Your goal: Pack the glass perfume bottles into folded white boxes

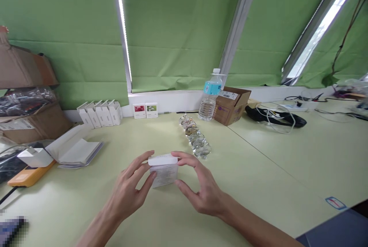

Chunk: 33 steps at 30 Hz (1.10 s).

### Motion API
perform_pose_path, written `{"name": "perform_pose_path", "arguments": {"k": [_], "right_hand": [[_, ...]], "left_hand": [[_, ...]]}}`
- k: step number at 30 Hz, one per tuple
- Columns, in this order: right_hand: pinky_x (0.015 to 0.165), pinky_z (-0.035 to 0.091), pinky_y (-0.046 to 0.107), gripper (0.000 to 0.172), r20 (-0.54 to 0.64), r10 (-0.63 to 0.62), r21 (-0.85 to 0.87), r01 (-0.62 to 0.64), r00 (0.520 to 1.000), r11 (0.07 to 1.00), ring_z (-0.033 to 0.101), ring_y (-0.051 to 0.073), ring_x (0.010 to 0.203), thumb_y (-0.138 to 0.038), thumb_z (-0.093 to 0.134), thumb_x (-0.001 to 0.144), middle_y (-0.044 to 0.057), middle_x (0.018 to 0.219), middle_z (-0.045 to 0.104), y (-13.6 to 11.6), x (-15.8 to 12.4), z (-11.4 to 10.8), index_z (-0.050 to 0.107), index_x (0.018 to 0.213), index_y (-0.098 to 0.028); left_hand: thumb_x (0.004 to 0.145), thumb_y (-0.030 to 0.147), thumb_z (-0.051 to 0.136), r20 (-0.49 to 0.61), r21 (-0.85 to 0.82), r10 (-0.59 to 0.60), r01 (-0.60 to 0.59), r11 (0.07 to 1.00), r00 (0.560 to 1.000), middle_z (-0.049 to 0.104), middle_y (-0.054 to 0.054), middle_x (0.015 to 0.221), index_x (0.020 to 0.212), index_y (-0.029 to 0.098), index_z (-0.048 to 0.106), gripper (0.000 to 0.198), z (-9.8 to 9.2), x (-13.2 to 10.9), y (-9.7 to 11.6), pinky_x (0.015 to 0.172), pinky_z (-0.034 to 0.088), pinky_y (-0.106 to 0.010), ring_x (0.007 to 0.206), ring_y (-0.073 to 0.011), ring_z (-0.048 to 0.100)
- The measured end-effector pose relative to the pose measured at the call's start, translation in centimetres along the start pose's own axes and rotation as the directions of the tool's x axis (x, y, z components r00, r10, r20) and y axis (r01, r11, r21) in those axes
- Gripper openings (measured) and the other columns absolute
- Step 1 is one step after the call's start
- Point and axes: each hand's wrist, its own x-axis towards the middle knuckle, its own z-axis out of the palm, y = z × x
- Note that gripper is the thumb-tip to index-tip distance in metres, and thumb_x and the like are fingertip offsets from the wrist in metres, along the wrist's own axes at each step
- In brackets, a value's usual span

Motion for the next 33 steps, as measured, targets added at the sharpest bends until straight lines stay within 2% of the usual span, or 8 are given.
{"name": "perform_pose_path", "arguments": {"k": [2,5,9,12,15,22,28,33], "right_hand": [[0.106,0.046,0.039,0.047,-0.047,0.005,0.010,-0.004,0.999,1.000,0.052,0.022,0.128,-0.016,0.059,0.091,0.010,0.135,0.056,0.2,0.1,0.1,0.041,0.135,-0.024],[0.106,0.046,0.038,0.047,-0.056,-0.029,-0.070,0.025,0.998,0.997,0.053,0.022,0.126,-0.016,0.055,0.095,0.009,0.133,0.058,0.4,0.2,0.2,0.044,0.139,-0.024],[0.104,0.048,0.037,0.042,-0.084,-0.061,-0.117,0.051,0.995,0.992,0.055,0.021,0.123,-0.013,0.052,0.097,0.008,0.131,0.060,0.6,0.4,0.3,0.050,0.137,-0.024],[0.102,0.050,0.036,0.038,-0.101,-0.062,-0.123,0.050,0.993,0.991,0.057,0.020,0.120,-0.011,0.051,0.097,0.007,0.129,0.061,0.8,0.4,0.6,0.055,0.132,-0.025],[0.101,0.050,0.036,0.037,-0.120,-0.049,-0.137,0.032,0.992,0.990,0.058,0.020,0.119,-0.012,0.053,0.097,0.007,0.129,0.061,0.9,0.3,0.8,0.056,0.131,-0.024],[0.105,0.049,0.037,0.037,-0.131,-0.014,-0.098,0.001,0.991,0.995,0.057,0.020,0.123,-0.013,0.053,0.097,0.007,0.132,0.062,1.0,0.4,1.2,0.056,0.132,-0.024],[0.101,0.051,0.038,0.036,-0.155,-0.003,-0.080,-0.009,0.988,0.997,0.060,0.020,0.119,-0.014,0.052,0.097,0.007,0.128,0.064,1.2,0.6,1.2,0.058,0.131,-0.026],[0.100,0.052,0.036,0.034,-0.152,-0.014,-0.085,0.001,0.988,0.996,0.061,0.020,0.117,-0.014,0.053,0.097,0.007,0.127,0.065,1.1,0.7,0.9,0.061,0.128,-0.026]], "left_hand": [[0.092,0.012,0.057,-0.031,0.026,0.040,-0.039,0.999,0.999,0.060,-0.010,0.133,0.114,0.023,0.058,0.025,0.2,-0.1,0.0,0.090,0.054,-0.030,0.117,-0.0208,0.062],[0.090,0.010,0.059,-0.088,0.051,0.071,-0.066,0.996,0.994,0.063,-0.009,0.128,0.119,0.023,0.057,0.031,0.4,-0.2,0.2,0.088,0.055,-0.028,0.114,-0.0192,0.064],[0.088,0.012,0.065,-0.167,-0.033,0.004,-0.010,0.999,0.986,0.068,-0.008,0.121,0.124,0.021,0.050,0.040,0.6,-0.2,0.5,0.087,0.055,-0.026,0.108,-0.0169,0.067],[0.089,0.014,0.065,-0.153,-0.026,-0.010,0.006,1.000,0.988,0.069,-0.008,0.119,0.131,0.020,0.049,0.046,0.5,-0.1,0.6,0.090,0.054,-0.027,0.107,-0.0169,0.067],[0.090,0.011,0.061,-0.126,-0.024,0.045,-0.048,0.999,0.991,0.066,-0.008,0.121,0.126,0.021,0.056,0.038,0.3,0.1,0.7,0.091,0.053,-0.028,0.112,-0.0178,0.064],[0.089,0.004,0.060,-0.177,-0.135,-0.006,-0.019,0.991,0.984,0.067,-0.006,0.113,0.114,0.022,0.064,0.032,0.4,0.6,1.4,0.088,0.053,-0.027,0.106,-0.0160,0.063],[0.088,0.002,0.059,-0.202,-0.175,-0.002,-0.034,0.984,0.979,0.067,-0.005,0.110,0.114,0.025,0.067,0.035,0.4,0.8,1.9,0.080,0.054,-0.025,0.101,-0.0152,0.064],[0.088,0.002,0.059,-0.202,-0.165,0.002,-0.036,0.986,0.979,0.066,-0.005,0.111,0.114,0.025,0.068,0.036,0.3,0.9,1.9,0.079,0.055,-0.025,0.101,-0.0149,0.064]]}}
